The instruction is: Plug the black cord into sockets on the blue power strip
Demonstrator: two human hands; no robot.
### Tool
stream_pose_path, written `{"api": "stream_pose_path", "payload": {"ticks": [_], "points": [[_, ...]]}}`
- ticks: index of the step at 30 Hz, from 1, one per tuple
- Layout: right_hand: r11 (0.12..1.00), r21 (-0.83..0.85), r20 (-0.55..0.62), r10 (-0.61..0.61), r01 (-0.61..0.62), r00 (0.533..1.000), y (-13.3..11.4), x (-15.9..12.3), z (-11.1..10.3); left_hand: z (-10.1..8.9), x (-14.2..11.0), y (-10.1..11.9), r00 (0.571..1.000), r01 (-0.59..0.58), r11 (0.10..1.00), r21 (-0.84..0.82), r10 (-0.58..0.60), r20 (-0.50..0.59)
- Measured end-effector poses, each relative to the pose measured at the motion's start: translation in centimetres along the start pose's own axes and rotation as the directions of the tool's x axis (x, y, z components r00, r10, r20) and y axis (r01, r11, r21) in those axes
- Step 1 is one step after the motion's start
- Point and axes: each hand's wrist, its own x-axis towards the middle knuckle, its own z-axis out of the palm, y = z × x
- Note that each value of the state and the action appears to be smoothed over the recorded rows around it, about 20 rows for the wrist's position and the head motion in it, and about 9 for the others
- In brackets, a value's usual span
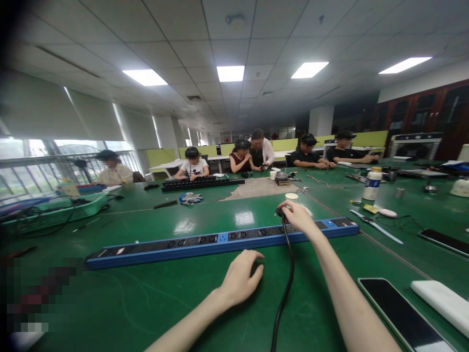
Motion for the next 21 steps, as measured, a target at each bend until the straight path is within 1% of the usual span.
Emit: {"api": "stream_pose_path", "payload": {"ticks": [2, 4, 6, 8, 10, 12, 13, 15, 16, 17, 19, 20, 21], "points": [[0.996, 0.085, 0.065, -0.013, 0.007, 0.998, -0.3, -0.1, -0.2, -0.1, -0.2, 0.5, 0.988, 0.086, 0.985, -0.147, -0.066, 0.137], [0.992, 0.11, 0.136, -0.075, 0.061, 0.988, -0.6, -0.3, -0.3, 0.2, -0.5, 1.3, 0.961, 0.128, 0.961, -0.244, -0.06, 0.27], [0.988, 0.078, 0.171, -0.141, 0.13, 0.975, -0.8, -0.5, -0.5, 0.7, -0.9, 2.3, 0.936, 0.137, 0.955, -0.263, -0.038, 0.351], [0.984, 0.022, 0.177, -0.178, 0.177, 0.968, -0.7, -0.6, -0.7, 1.4, -1.4, 2.9, 0.918, 0.122, 0.967, -0.223, -0.025, 0.395], [0.98, -0.042, 0.185, -0.181, 0.192, 0.966, -0.2, -0.6, -0.8, 1.8, -1.6, 2.9, 0.907, 0.1, 0.979, -0.176, -0.018, 0.42], [0.966, -0.165, 0.178, -0.172, 0.201, 0.969, 0.6, -0.5, -0.9, 1.5, -1.2, 2.4, 0.904, 0.094, 0.98, -0.174, -0.011, 0.427], [0.948, -0.246, 0.158, -0.166, 0.201, 0.973, 1.1, -0.4, -1.0, 0.9, -0.8, 2.0, 0.905, 0.099, 0.976, -0.192, -0.008, 0.426], [0.901, -0.389, 0.102, -0.164, 0.191, 0.981, 2.0, -0.1, -1.2, -1.0, 0.4, 0.7, 0.918, 0.114, 0.961, -0.251, -0.005, 0.397], [0.887, -0.422, 0.085, -0.17, 0.19, 0.982, 2.4, 0.0, -1.3, -2.3, 1.0, 0.0, 0.934, 0.121, 0.955, -0.271, -0.017, 0.358], [0.885, -0.421, 0.082, -0.179, 0.197, 0.98, 2.6, 0.0, -1.4, -3.7, 1.7, -0.7, 0.955, 0.127, 0.953, -0.273, -0.043, 0.293], [0.907, -0.355, 0.098, -0.205, 0.226, 0.974, 2.9, 0.1, -1.2, -6.5, 2.8, -2.3, 0.988, 0.13, 0.969, -0.21, -0.11, 0.105], [0.918, -0.318, 0.099, -0.215, 0.235, 0.972, 2.8, 0.2, -0.9, -7.6, 3.1, -3.1, 0.987, 0.158, 0.975, -0.154, -0.161, -0.008], [0.926, -0.296, 0.088, -0.218, 0.234, 0.972, 2.6, 0.2, -0.5, -8.4, 3.4, -3.7, 0.971, 0.209, 0.972, -0.105, -0.219, -0.092]]}}
